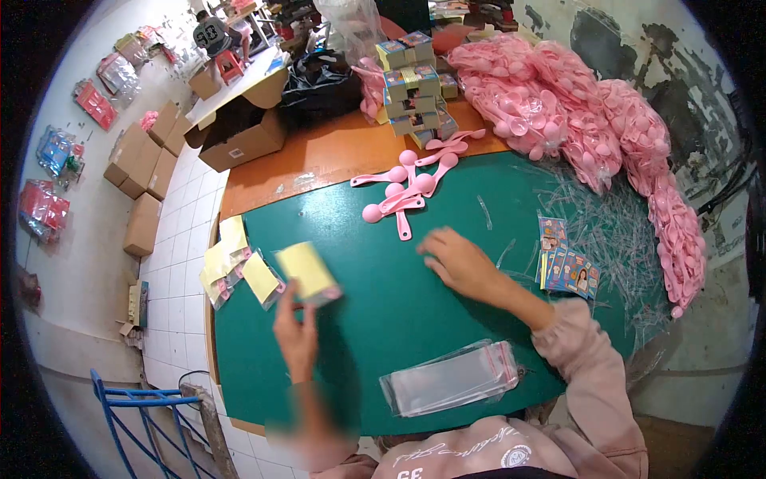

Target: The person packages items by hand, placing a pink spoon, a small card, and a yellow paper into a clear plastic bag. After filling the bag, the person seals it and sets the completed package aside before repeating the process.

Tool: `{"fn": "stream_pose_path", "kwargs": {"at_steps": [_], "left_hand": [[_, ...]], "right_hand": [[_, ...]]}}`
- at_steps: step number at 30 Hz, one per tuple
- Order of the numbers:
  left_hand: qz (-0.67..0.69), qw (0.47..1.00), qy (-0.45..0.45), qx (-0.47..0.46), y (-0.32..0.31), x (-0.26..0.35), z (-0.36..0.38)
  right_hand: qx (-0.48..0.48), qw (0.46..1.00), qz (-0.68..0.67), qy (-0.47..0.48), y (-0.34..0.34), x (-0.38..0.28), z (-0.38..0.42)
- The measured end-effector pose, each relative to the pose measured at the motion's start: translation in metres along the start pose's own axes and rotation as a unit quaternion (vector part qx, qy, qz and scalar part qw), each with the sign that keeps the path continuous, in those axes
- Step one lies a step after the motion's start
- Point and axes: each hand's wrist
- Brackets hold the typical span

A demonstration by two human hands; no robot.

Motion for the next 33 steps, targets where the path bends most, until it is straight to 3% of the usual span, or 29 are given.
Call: {"fn": "stream_pose_path", "kwargs": {"at_steps": [1,2,4,6,8,12,13,14,15,16,17,18,20,24,26,30,33], "left_hand": [[-0.086,0.995,0.048,-0.005,0.015,-0.007,-0.007],[-0.183,0.983,-0.011,0.021,0.02,-0.021,-0.011],[-0.277,0.955,0.032,-0.098,0.033,-0.048,-0.026],[-0.259,0.959,0.063,-0.096,0.039,-0.071,-0.039],[-0.261,0.951,0.119,-0.114,0.044,-0.098,-0.058],[-0.386,0.905,0.176,0.007,0.034,-0.098,-0.065],[-0.394,0.913,0.097,0.049,0.027,-0.062,-0.056],[-0.3,0.953,-0.007,0.029,0.02,-0.039,-0.045],[-0.198,0.974,-0.106,0.011,0.012,-0.015,-0.031],[-0.115,0.977,-0.169,-0.059,0.0,0.022,-0.014],[-0.002,0.969,-0.2,-0.146,-0.014,0.054,0.006],[0.014,0.948,-0.231,-0.217,-0.029,0.078,0.026],[0.0,0.924,-0.223,-0.309,-0.053,0.114,0.061],[0.0,0.905,-0.209,-0.371,-0.08,0.116,0.062],[0.183,0.858,-0.079,-0.474,-0.085,0.107,0.05],[0.224,0.847,-0.079,-0.475,-0.082,0.103,0.04],[0.196,0.839,-0.085,-0.5,-0.079,0.103,0.031]], "right_hand": [[0.028,0.997,0.068,0.021,-0.007,0.006,-0.023],[0.056,0.988,0.135,0.043,-0.014,0.014,-0.044],[0.092,0.981,0.157,0.062,-0.035,0.041,-0.076],[0.128,0.972,0.18,0.076,-0.041,0.041,-0.087],[0.098,0.972,0.213,0.022,-0.039,0.039,-0.082],[0.096,0.977,0.182,0.047,-0.024,0.043,-0.049],[0.083,0.987,0.132,0.049,-0.013,0.043,-0.037],[0.077,0.987,0.132,0.04,-0.003,0.037,-0.025],[0.08,0.995,0.05,0.022,0.007,0.029,-0.013],[0.084,0.996,-0.032,0.006,0.017,0.022,-0.003],[0.097,0.995,0.005,0.012,0.026,0.018,0.007],[0.091,0.996,0.006,0.011,0.036,0.01,0.015],[0.075,0.994,-0.06,-0.042,0.054,-0.007,0.03],[0.113,0.981,-0.137,-0.077,0.072,-0.023,0.051],[0.147,0.955,-0.217,-0.139,0.073,-0.022,0.059],[0.198,0.918,-0.3,-0.168,0.063,-0.02,0.065],[0.138,0.909,-0.352,-0.176,0.055,-0.01,0.073]]}}
Point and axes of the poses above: each hand's wrist, its own z-axis away from the middle knuckle, its own y-axis out of the back of the hand, x = y × z, and after that the axes turned 4 degrees about -y, right-handed
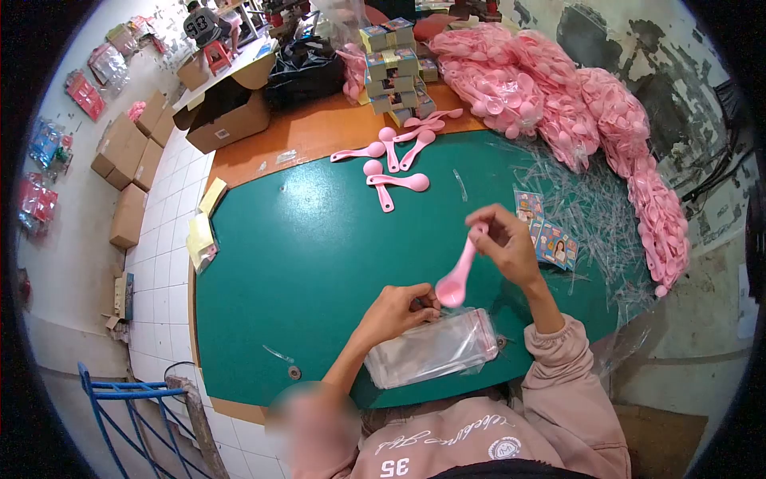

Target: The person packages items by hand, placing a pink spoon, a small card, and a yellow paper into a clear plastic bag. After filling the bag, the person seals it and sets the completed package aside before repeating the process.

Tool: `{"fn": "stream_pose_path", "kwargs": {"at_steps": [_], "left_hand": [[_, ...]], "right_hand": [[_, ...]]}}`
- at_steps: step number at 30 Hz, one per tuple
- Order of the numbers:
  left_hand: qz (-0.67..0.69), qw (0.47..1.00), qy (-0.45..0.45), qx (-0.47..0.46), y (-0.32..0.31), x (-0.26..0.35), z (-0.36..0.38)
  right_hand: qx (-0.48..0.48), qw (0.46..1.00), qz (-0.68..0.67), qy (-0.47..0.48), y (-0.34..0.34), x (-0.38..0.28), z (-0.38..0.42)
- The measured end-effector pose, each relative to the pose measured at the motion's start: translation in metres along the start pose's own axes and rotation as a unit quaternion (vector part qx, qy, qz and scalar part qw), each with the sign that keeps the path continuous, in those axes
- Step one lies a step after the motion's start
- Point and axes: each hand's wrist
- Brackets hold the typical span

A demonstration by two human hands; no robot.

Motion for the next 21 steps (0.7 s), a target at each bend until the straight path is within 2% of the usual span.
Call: {"fn": "stream_pose_path", "kwargs": {"at_steps": [1,3,4,6,7,9,11,13,14,15,17,21], "left_hand": [[-0.003,1.0,0.002,-0.001,0.001,-0.003,0.0],[0.093,0.995,-0.018,0.041,-0.002,-0.014,0.0],[0.093,0.995,-0.017,0.041,-0.004,-0.023,-0.001],[0.256,0.963,-0.052,0.065,-0.004,-0.033,-0.003],[0.256,0.963,-0.053,0.064,-0.002,-0.031,-0.003],[0.351,0.93,0.045,0.105,0.003,-0.024,-0.003],[0.356,0.928,0.038,0.104,0.003,-0.03,-0.003],[0.362,0.926,0.03,0.104,0.002,-0.031,-0.004],[0.374,0.92,0.036,0.108,0.001,-0.028,-0.004],[0.386,0.915,0.042,0.112,0.001,-0.025,-0.004],[0.361,0.922,0.053,0.125,0.001,-0.02,-0.005],[0.333,0.931,0.047,0.145,0.001,-0.03,-0.005]], "right_hand": [[0.001,1.0,-0.003,0.001,0.004,0.002,0.001],[-0.134,0.985,0.11,-0.019,0.008,0.001,0.005],[-0.132,0.977,0.168,0.001,0.008,0.001,0.004],[-0.141,0.97,0.198,-0.009,0.011,0.004,0.002],[-0.149,0.962,0.228,-0.02,0.013,0.005,0.002],[-0.14,0.966,0.217,-0.028,0.014,0.003,0.003],[-0.132,0.969,0.204,-0.036,0.013,0.004,0.003],[0.055,0.986,0.156,-0.02,0.008,0.008,0.001],[0.107,0.981,0.162,0.005,0.007,0.012,0.0],[0.107,0.981,0.163,0.003,0.005,0.012,0.0],[0.152,0.988,0.008,-0.021,0.0,0.01,0.003],[0.121,0.993,0.007,-0.008,-0.007,0.006,0.008]]}}
Point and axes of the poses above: each hand's wrist, its own z-axis away from the middle knuckle, its own y-axis out of the back of the hand, x = y × z, and after that the axes turned 4 degrees about -y, right-handed
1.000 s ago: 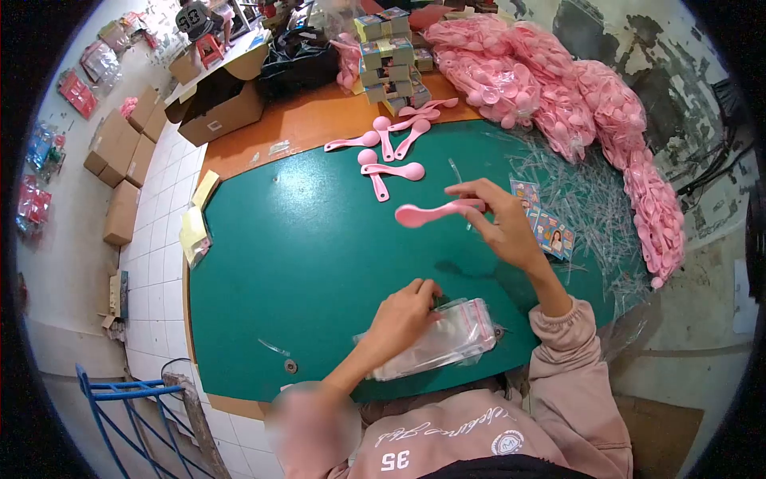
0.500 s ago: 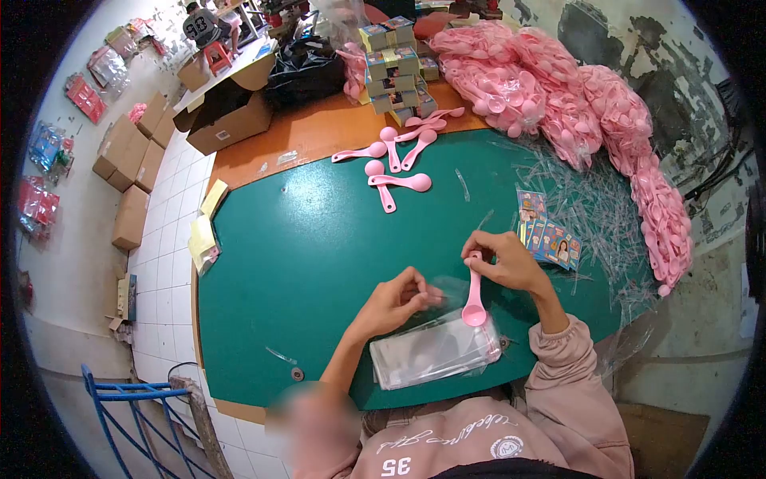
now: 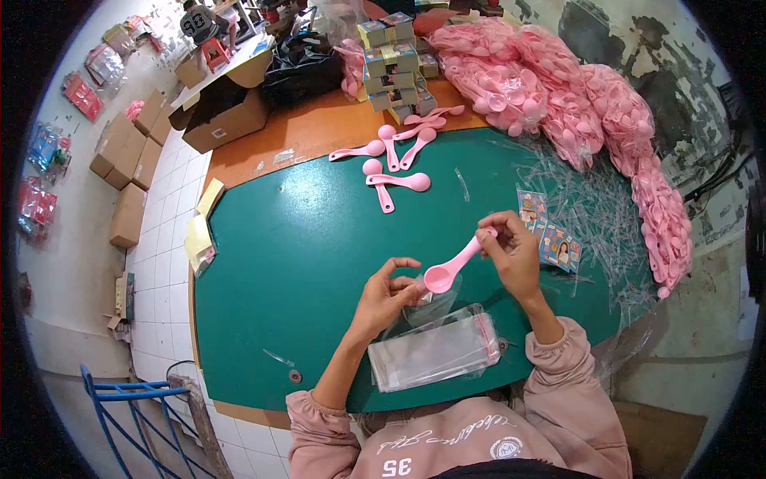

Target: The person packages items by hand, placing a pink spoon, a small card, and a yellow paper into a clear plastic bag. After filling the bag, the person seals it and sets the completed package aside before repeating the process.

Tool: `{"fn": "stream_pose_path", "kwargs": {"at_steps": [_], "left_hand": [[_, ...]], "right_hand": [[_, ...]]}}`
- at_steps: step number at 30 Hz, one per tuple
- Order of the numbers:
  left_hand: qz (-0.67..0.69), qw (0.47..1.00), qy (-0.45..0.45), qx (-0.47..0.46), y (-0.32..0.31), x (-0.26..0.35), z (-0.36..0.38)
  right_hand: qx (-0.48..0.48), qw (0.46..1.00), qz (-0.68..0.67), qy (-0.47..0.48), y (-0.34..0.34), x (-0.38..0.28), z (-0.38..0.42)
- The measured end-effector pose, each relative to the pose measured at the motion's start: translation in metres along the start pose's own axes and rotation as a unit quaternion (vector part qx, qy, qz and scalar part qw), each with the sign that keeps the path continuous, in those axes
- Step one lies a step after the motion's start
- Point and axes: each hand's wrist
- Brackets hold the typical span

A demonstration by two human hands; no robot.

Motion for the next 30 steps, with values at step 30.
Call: {"fn": "stream_pose_path", "kwargs": {"at_steps": [30], "left_hand": [[-0.011,0.994,0.016,-0.107,-0.017,0.028,0.012]], "right_hand": [[-0.119,0.992,0.033,0.018,-0.011,-0.02,0.012]]}}
Point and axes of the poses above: each hand's wrist, its own z-axis away from the middle knuckle, its own y-axis out of the back of the hand, x = y × z, and after that the axes turned 4 degrees about -y, right-handed
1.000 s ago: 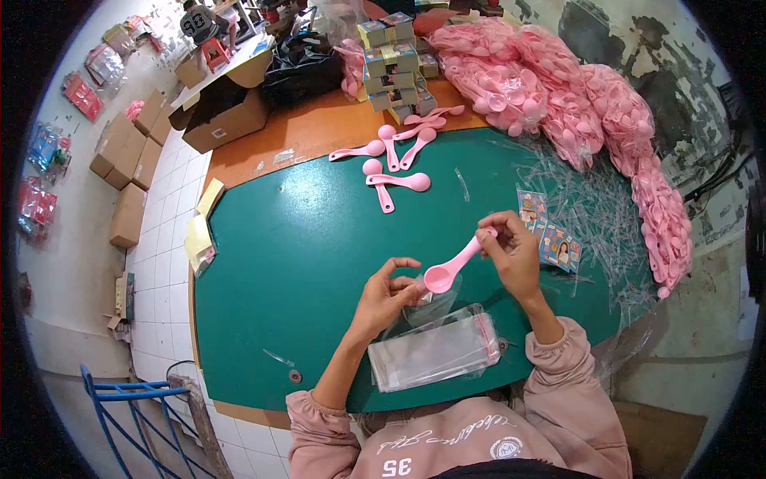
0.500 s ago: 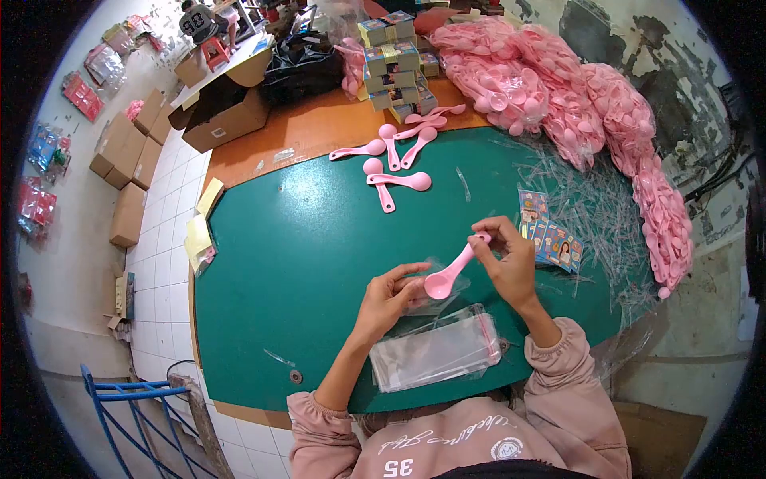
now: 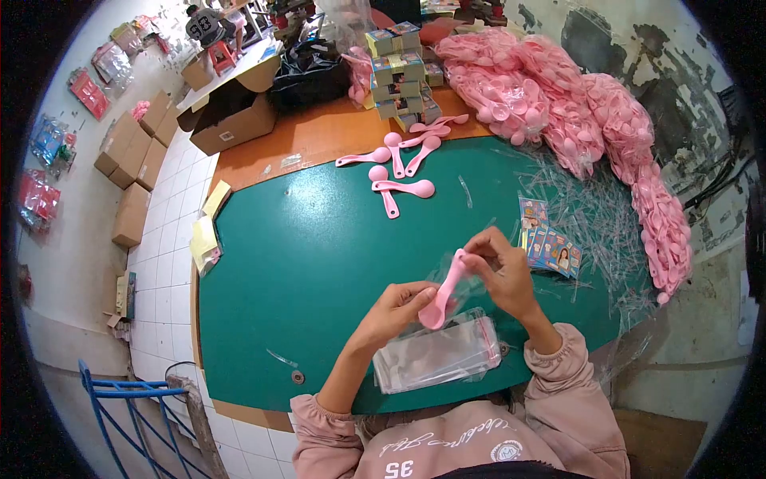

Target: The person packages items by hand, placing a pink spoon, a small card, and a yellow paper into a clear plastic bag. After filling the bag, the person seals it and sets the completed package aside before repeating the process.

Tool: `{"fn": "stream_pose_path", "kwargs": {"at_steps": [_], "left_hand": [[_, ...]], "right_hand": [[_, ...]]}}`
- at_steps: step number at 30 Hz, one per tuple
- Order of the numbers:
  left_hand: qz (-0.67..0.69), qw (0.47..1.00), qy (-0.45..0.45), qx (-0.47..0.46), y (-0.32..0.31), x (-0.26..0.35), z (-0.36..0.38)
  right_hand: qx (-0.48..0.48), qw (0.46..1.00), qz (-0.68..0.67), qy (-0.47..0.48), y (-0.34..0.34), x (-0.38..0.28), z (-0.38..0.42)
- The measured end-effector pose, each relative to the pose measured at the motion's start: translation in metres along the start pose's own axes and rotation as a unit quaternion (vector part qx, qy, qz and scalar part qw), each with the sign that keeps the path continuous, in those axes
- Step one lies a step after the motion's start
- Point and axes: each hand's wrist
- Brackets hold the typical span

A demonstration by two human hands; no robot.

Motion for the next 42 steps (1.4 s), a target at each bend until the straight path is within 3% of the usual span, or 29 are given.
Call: {"fn": "stream_pose_path", "kwargs": {"at_steps": [1,3,6,10,12,16,18,22,27,29,31,33,34,36,37,39,40,42], "left_hand": [[-0.001,1.0,-0.001,-0.001,-0.003,0.001,-0.001],[0.099,0.993,-0.014,0.055,-0.011,0.0,-0.003],[0.187,0.978,-0.029,0.086,-0.022,-0.001,-0.004],[0.164,0.986,0.0,0.035,-0.022,0.008,-0.001],[0.05,0.996,-0.039,-0.064,-0.013,0.008,-0.002],[0.094,0.996,-0.008,-0.008,-0.014,0.015,0.0],[0.101,0.995,-0.021,0.016,-0.015,0.011,0.0],[0.131,0.988,-0.033,0.077,-0.019,0.014,0.0],[0.065,0.995,-0.032,0.071,-0.017,0.011,0.001],[0.076,0.993,-0.027,0.082,-0.012,0.017,0.002],[0.035,0.99,-0.035,0.13,-0.001,0.022,0.004],[0.032,0.99,-0.039,0.131,0.002,0.02,0.002],[0.03,0.99,-0.043,0.132,0.002,0.018,-0.001],[0.019,0.991,-0.069,0.115,0.004,0.012,-0.005],[0.005,0.99,-0.097,0.102,0.005,0.01,-0.006],[0.006,0.989,-0.095,0.109,0.006,0.009,-0.007],[0.009,0.989,-0.095,0.113,0.006,0.009,-0.007],[0.006,0.99,-0.087,0.109,0.005,0.014,-0.006]], "right_hand": [[0.001,1.0,0.0,0.001,0.001,-0.001,0.0],[-0.039,0.991,0.031,0.126,0.003,-0.003,-0.001],[-0.073,0.981,0.098,0.148,0.011,-0.01,-0.004],[-0.102,0.989,0.093,0.056,0.012,-0.023,-0.003],[-0.12,0.991,0.041,0.03,0.012,-0.026,-0.005],[-0.155,0.985,0.067,0.047,0.014,-0.034,-0.007],[-0.177,0.97,0.091,0.139,0.014,-0.037,-0.008],[-0.226,0.953,0.136,0.15,0.013,-0.03,-0.007],[-0.235,0.929,0.216,0.185,0.028,-0.04,0.0],[-0.086,0.953,0.26,0.129,0.062,-0.038,0.006],[0.16,0.931,0.328,-0.011,0.105,-0.006,0.02],[0.292,0.796,0.519,-0.113,0.136,0.038,0.042],[0.293,0.794,0.52,-0.115,0.144,0.048,0.047],[0.231,0.866,0.391,-0.21,0.154,0.061,0.055],[0.23,0.866,0.39,-0.211,0.156,0.063,0.056],[0.307,0.876,0.35,-0.124,0.152,0.063,0.051],[0.306,0.878,0.347,-0.123,0.151,0.056,0.05],[0.309,0.822,0.455,-0.146,0.152,0.028,0.051]]}}
Point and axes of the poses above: each hand's wrist, its own z-axis away from the middle knuckle, its own y-axis out of the back of the hand, x = y × z, and after that the axes turned 4 degrees about -y, right-handed
